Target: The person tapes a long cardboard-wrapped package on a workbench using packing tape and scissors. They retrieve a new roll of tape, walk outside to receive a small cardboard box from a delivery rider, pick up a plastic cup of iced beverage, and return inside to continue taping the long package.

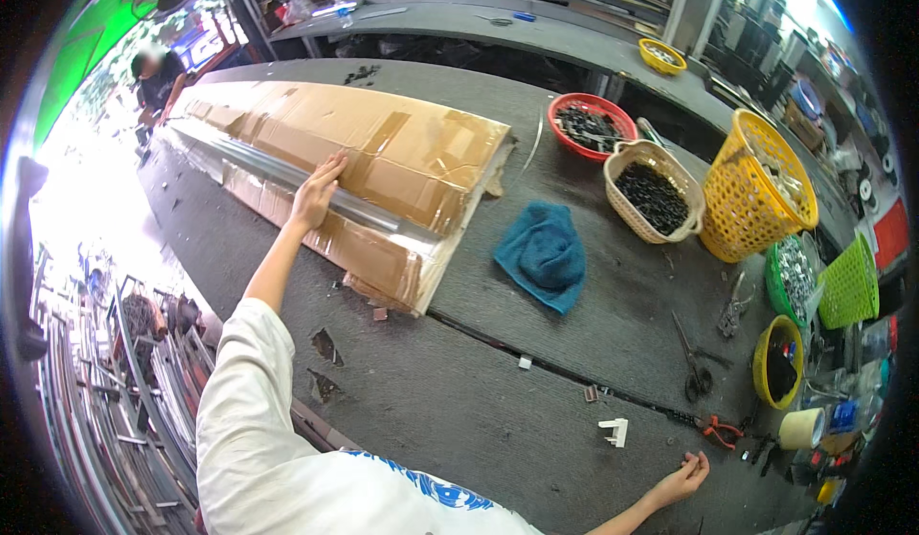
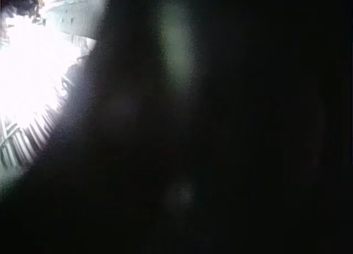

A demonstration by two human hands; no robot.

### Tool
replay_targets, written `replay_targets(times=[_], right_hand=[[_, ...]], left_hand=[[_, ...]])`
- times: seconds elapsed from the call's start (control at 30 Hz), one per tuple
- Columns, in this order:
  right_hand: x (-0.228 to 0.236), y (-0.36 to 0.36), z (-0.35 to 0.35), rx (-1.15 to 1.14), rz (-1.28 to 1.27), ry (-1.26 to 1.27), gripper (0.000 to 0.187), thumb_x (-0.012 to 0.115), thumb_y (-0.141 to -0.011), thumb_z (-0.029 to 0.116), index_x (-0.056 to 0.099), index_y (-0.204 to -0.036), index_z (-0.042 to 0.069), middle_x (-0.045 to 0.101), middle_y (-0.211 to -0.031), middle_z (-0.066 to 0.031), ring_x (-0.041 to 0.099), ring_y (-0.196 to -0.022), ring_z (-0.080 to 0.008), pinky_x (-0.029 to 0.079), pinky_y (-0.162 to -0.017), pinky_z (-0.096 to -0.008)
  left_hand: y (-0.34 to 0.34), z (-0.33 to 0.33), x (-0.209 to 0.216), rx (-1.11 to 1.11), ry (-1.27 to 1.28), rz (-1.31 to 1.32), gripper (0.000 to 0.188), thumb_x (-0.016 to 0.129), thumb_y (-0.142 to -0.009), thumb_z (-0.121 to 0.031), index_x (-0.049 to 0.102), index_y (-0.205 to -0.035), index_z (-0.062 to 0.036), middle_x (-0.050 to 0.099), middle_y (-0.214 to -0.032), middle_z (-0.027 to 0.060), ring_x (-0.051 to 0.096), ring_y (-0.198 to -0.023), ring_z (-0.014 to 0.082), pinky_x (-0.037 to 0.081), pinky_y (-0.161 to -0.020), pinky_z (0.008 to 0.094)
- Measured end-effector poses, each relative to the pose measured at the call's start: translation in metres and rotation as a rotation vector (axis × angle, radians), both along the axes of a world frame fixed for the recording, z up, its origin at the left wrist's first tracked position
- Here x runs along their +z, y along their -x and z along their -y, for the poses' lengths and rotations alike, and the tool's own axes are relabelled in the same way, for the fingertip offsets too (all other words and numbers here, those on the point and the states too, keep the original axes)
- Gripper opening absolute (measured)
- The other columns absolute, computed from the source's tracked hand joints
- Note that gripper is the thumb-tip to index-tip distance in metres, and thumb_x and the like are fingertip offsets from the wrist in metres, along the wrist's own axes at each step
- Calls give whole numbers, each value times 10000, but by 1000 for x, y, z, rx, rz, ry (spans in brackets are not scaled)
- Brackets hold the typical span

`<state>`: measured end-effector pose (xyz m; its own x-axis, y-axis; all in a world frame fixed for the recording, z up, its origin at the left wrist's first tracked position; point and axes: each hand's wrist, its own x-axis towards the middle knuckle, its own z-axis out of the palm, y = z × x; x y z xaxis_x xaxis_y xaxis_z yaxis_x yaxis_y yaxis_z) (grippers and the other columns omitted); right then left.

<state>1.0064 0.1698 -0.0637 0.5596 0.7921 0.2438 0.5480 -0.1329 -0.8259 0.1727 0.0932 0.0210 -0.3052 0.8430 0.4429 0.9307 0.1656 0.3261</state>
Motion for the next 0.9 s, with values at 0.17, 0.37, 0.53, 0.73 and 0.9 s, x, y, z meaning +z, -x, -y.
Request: replay_targets(times=[0.17, 0.37, 0.53, 0.73, 0.9], right_hand=[[-11, -7, -2, -2, 103, -22, 271, 478, -1024, 187, 599, -1178, 0, 674, -991, -126, 649, -910, -214, 509, -831, -332], [-13, -20, -9, -71, 173, -182, 280, 491, -1017, 201, 609, -1171, -1, 684, -952, -130, 655, -831, -216, 515, -740, -316], [48, 78, 27, 6, 322, -487, 287, 590, -970, 236, 617, -1074, -30, 676, -868, -196, 662, -727, -279, 551, -648, -391], [106, 295, 80, 277, 478, -381, 279, 447, -1056, 191, 583, -1225, 16, 670, -1013, -117, 657, -835, -208, 536, -728, -327], [101, 431, 109, 746, 390, -476, 249, 454, -1047, 156, 572, -1218, 18, 652, -1004, -110, 644, -863, -189, 519, -714, -315]], left_hand=[[-2, 2, -1, -4, -15, 25, 493, 491, -930, -93, 491, -1423, -96, 408, -1523, 87, 348, -1425, 281, 252, -1187, 414], [0, 3, -3, 3, -73, -31, 476, 521, -940, -143, 503, -1415, -110, 431, -1506, 88, 379, -1405, 274, 280, -1174, 410], [5, 6, -8, 3, -110, -42, 465, 529, -954, -225, 516, -1400, -95, 455, -1482, 123, 398, -1391, 259, 263, -1182, 408], [10, 7, -14, -29, -129, 5, 504, 477, -981, -307, 468, -1435, -90, 416, -1513, 111, 324, -1435, 257, 212, -1200, 412], [11, 9, -14, -45, -72, 19, 565, 423, -984, -352, 400, -1471, -65, 337, -1561, 113, 286, -1455, 249, 180, -1206, 414]])
